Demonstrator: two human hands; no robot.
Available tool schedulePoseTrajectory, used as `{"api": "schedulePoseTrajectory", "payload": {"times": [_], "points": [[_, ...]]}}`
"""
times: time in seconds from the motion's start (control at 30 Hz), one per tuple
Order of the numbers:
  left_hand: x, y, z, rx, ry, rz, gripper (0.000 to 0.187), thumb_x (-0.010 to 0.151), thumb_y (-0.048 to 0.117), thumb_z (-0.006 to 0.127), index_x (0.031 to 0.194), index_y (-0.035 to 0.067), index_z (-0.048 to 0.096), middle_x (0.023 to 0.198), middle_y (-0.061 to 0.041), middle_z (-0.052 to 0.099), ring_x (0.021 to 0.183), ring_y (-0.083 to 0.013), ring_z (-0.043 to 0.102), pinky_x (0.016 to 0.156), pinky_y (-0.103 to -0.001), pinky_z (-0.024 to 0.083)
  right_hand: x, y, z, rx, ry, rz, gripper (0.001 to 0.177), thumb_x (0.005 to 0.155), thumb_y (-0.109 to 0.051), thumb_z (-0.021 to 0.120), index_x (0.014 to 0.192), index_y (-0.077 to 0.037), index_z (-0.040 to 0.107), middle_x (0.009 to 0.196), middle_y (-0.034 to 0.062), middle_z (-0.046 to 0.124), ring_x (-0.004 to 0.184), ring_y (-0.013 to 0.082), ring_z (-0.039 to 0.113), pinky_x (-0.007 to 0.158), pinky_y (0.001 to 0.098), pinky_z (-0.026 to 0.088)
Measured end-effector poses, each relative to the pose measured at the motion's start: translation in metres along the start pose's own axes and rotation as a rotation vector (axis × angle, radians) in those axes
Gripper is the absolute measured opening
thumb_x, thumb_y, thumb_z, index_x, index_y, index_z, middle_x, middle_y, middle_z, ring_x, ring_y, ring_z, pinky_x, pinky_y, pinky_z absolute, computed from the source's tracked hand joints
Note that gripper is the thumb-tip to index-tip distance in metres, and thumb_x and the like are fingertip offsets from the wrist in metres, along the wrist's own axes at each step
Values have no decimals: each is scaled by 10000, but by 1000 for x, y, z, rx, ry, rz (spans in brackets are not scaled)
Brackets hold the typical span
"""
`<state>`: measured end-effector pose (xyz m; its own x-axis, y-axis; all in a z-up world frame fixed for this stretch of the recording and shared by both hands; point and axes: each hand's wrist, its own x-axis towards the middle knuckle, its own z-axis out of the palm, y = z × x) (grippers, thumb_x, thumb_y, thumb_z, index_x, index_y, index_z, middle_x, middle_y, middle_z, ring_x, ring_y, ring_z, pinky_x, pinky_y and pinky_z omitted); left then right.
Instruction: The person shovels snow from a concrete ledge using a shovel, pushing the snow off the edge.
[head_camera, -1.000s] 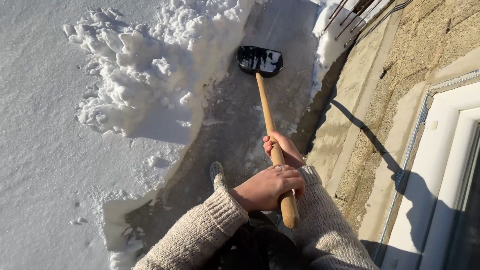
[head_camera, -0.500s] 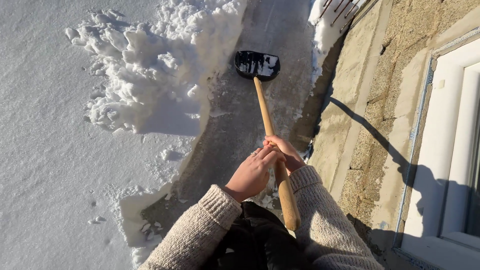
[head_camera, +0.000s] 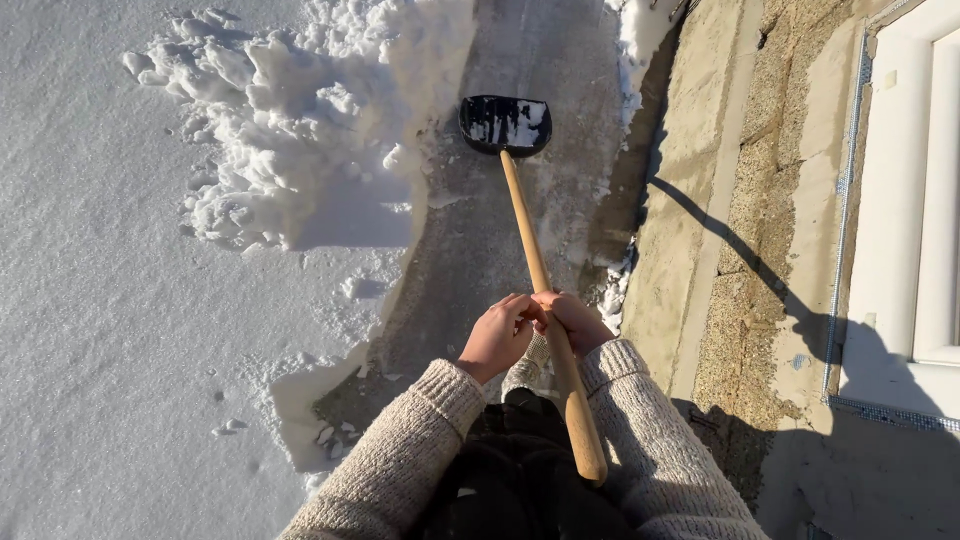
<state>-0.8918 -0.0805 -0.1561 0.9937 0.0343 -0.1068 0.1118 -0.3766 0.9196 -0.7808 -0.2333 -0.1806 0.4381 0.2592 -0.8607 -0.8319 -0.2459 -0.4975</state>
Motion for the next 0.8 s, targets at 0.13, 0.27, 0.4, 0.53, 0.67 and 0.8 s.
{"api": "schedulePoseTrajectory", "payload": {"times": [0.13,0.27,0.4,0.53,0.67,0.8], "points": [[-14,-23,14,-54,-62,-68,201,974,13,596,1120,90,712,1101,-171,748,1129,-433,773,912,-525,638,13,37,-18,29,39,-2,183,1016,-53,693,1118,73,608,765,130,567,591,197,683,554,319,583],[-23,-46,30,-67,-107,-180,214,999,40,595,1104,143,752,1094,-108,782,1110,-373,796,912,-485,653,3,53,-28,127,39,95,389,1025,-71,701,1348,65,532,926,142,593,678,218,700,645,358,641],[-28,-50,38,-63,-152,-296,177,1027,110,616,1139,137,750,1152,-155,786,1157,-408,787,986,-544,649,10,59,-29,110,53,174,317,1006,-85,736,1198,66,533,864,183,592,697,335,764,675,472,679],[-31,-88,68,-100,-159,-444,200,1064,232,622,1237,161,692,1267,-170,756,1246,-369,771,1061,-546,620,59,90,-36,104,67,166,339,980,-91,786,1181,73,569,838,241,639,684,350,766,683,512,688],[-31,-91,77,-239,-175,-605,426,1088,448,653,1345,117,581,1378,-214,691,1099,-326,803,996,-479,660,76,99,-35,-273,50,105,353,970,-300,771,1055,23,657,804,142,643,634,258,731,576,386,609],[-22,-121,113,-638,-220,-772,769,1071,449,782,1534,-69,454,1362,-332,672,1046,-429,826,811,-519,740,88,101,-34,-481,11,93,398,869,-359,843,956,-11,669,792,144,653,532,251,725,492,335,614]]}}
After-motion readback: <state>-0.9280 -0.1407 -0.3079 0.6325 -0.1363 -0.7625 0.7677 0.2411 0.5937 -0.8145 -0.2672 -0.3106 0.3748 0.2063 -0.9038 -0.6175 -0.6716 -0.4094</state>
